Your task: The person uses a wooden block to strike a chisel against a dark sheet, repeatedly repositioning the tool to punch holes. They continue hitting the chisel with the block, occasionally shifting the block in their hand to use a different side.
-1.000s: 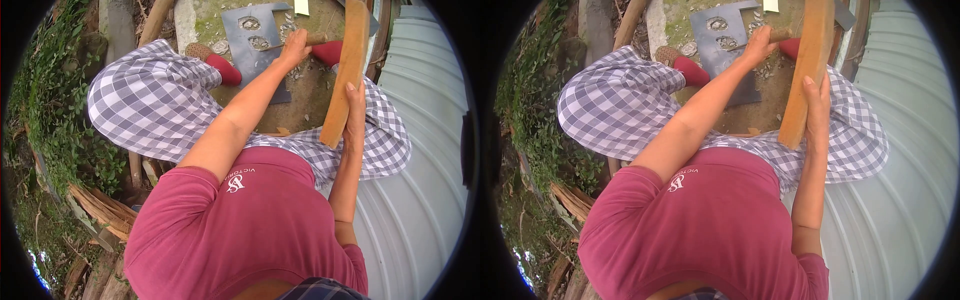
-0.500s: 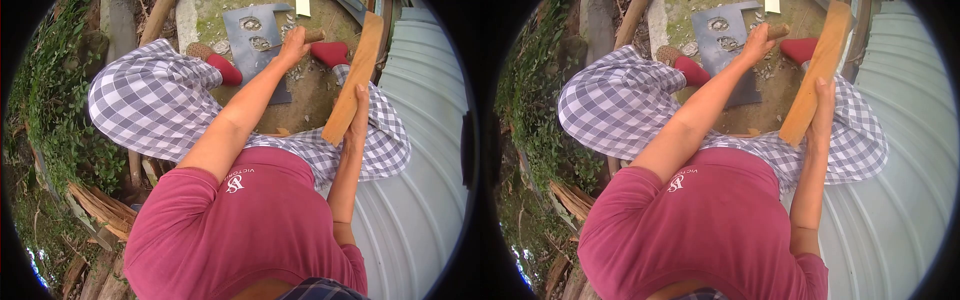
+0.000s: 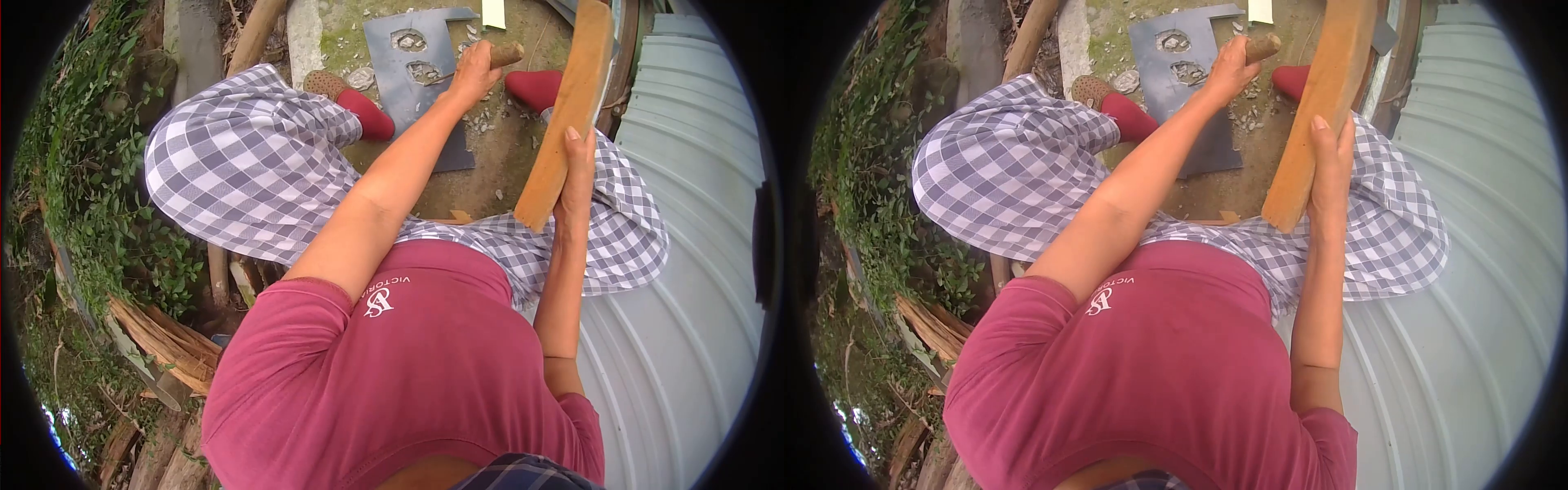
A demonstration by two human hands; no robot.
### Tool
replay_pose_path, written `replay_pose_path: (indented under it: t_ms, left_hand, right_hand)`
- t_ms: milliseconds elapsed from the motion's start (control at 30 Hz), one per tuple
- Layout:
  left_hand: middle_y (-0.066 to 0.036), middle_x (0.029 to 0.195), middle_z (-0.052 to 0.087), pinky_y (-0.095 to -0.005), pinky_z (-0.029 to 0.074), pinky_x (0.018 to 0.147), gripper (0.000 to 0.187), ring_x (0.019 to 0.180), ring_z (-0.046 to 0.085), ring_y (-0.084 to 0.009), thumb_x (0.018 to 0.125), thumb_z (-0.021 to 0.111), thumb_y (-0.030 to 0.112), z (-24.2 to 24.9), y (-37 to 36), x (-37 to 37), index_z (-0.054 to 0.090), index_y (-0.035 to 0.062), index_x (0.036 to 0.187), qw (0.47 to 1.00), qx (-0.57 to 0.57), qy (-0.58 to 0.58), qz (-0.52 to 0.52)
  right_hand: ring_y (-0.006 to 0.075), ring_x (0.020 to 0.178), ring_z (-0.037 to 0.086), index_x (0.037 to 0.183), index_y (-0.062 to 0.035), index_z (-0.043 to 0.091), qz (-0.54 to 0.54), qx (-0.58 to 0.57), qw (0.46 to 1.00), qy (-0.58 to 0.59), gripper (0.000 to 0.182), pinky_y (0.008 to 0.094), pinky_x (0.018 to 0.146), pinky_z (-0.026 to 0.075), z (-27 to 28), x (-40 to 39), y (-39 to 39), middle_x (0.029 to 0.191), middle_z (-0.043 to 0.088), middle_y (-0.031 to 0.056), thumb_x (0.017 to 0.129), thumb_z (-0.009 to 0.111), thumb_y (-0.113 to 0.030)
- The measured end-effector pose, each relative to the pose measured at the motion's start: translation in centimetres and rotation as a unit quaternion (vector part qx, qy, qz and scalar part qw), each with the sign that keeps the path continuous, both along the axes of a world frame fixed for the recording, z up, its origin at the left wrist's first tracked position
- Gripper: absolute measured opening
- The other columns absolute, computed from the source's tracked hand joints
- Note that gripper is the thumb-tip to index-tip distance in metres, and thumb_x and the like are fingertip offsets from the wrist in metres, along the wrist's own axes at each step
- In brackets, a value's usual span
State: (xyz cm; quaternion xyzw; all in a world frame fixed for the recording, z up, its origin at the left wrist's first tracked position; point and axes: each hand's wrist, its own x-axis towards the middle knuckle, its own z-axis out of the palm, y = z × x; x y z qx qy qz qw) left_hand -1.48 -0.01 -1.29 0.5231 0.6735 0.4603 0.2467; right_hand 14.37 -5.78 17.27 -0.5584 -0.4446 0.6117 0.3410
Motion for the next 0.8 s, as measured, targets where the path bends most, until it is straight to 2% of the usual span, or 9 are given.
replay_pose_path:
  t_ms: [133, 167, 200, 233, 267, 333, 400, 533, 800]
  left_hand:
    - [-0.022, 0.096, 0.056, -0.0465, 0.042, 0.084, 0.035, 0.096, 0.051, -0.0406, 0.072, 0.067, 0.012, -0.5, -0.5, 0.6, 0.048, -0.0005, 0.099, 1.000, 0.011, 0.016, -0.007]
    - [-0.022, 0.095, 0.055, -0.0464, 0.042, 0.083, 0.035, 0.095, 0.051, -0.0404, 0.072, 0.068, 0.012, -0.8, -0.5, 0.8, 0.048, -0.0003, 0.098, 0.999, 0.028, 0.039, -0.019]
    - [-0.022, 0.095, 0.055, -0.0464, 0.042, 0.083, 0.035, 0.095, 0.051, -0.0404, 0.072, 0.068, 0.012, -1.1, -0.6, 1.0, 0.048, -0.0003, 0.098, 0.999, 0.028, 0.041, -0.020]
    - [-0.021, 0.097, 0.055, -0.0460, 0.041, 0.084, 0.037, 0.096, 0.051, -0.0401, 0.070, 0.070, 0.010, -1.3, -0.6, 1.3, 0.048, 0.0000, 0.098, 0.998, 0.019, 0.043, -0.029]
    - [-0.020, 0.098, 0.055, -0.0457, 0.041, 0.084, 0.039, 0.096, 0.051, -0.0398, 0.068, 0.071, 0.009, -1.5, -0.6, 1.4, 0.048, 0.0004, 0.098, 0.998, 0.010, 0.046, -0.039]
    - [-0.020, 0.098, 0.055, -0.0457, 0.041, 0.084, 0.039, 0.095, 0.051, -0.0397, 0.068, 0.072, 0.008, -1.0, -0.2, 1.0, 0.048, 0.0008, 0.098, 0.998, 0.014, 0.040, -0.044]
    - [-0.020, 0.098, 0.055, -0.0457, 0.041, 0.083, 0.039, 0.095, 0.051, -0.0395, 0.067, 0.072, 0.007, -1.1, -1.5, 1.0, 0.048, 0.0013, 0.097, 0.998, 0.005, 0.032, -0.048]
    - [-0.019, 0.095, 0.054, -0.0455, 0.042, 0.080, 0.036, 0.092, 0.051, -0.0397, 0.070, 0.071, 0.008, -0.5, -1.9, 1.8, 0.048, 0.0020, 0.097, 0.997, 0.038, 0.051, -0.051]
    - [-0.015, 0.093, 0.050, -0.0437, 0.040, 0.080, 0.037, 0.090, 0.049, -0.0354, 0.067, 0.069, 0.003, -1.3, -4.5, 3.2, 0.047, 0.0057, 0.097, 0.988, 0.074, 0.107, -0.088]
  right_hand:
    - [0.0152, 0.086, 0.054, 0.127, -0.0011, 0.036, -0.101, 0.142, 0.984, -0.039, 0.053, 0.0297, 0.074, 0.048, 1.5, 0.6, 1.9, 0.100, 0.050, 0.0092, 0.088, 0.051, -0.033]
    - [0.0194, 0.094, 0.054, 0.132, 0.0014, 0.030, -0.106, 0.188, 0.971, -0.108, 0.061, 0.0323, 0.080, 0.046, -0.3, 0.1, 1.2, 0.108, 0.049, 0.0143, 0.087, 0.051, -0.034]
    - [0.0250, 0.108, 0.050, 0.136, 0.0024, 0.026, -0.089, 0.139, 0.974, -0.153, 0.066, 0.0352, 0.091, 0.041, -2.2, -0.5, -0.2, 0.121, 0.046, 0.0188, 0.087, 0.052, -0.033]
    - [0.0314, 0.120, 0.044, 0.139, 0.0054, 0.020, 0.012, 0.097, 0.974, -0.206, 0.073, 0.0379, 0.101, 0.033, -4.8, -0.3, -1.1, 0.130, 0.042, 0.0239, 0.086, 0.055, -0.029]
    - [0.0313, 0.122, 0.042, 0.139, 0.0047, 0.023, 0.086, 0.027, 0.977, -0.191, 0.071, 0.0370, 0.104, 0.030, -6.6, -0.4, -2.5, 0.129, 0.043, 0.0233, 0.086, 0.056, -0.028]
    - [0.0284, 0.119, 0.044, 0.139, 0.0033, 0.026, 0.065, 0.045, 0.982, -0.173, 0.069, 0.0363, 0.101, 0.033, -6.9, -1.0, -3.6, 0.127, 0.045, 0.0207, 0.085, 0.057, -0.027]
    - [0.0251, 0.116, 0.047, 0.138, 0.0021, 0.029, 0.064, -0.046, 0.995, -0.057, 0.065, 0.0352, 0.098, 0.036, -4.6, -0.5, -2.9, 0.126, 0.047, 0.0182, 0.086, 0.056, -0.027]
    - [0.0220, 0.108, 0.050, 0.135, 0.0011, 0.033, 0.028, 0.001, 0.998, -0.064, 0.061, 0.0328, 0.092, 0.039, -4.5, 1.1, -0.6, 0.122, 0.049, 0.0151, 0.086, 0.055, -0.027]
    - [0.0211, 0.110, 0.048, 0.135, 0.0010, 0.033, -0.037, -0.057, 0.998, -0.011, 0.060, 0.0334, 0.093, 0.038, -6.5, 1.8, -1.0, 0.125, 0.046, 0.0150, 0.088, 0.054, -0.030]
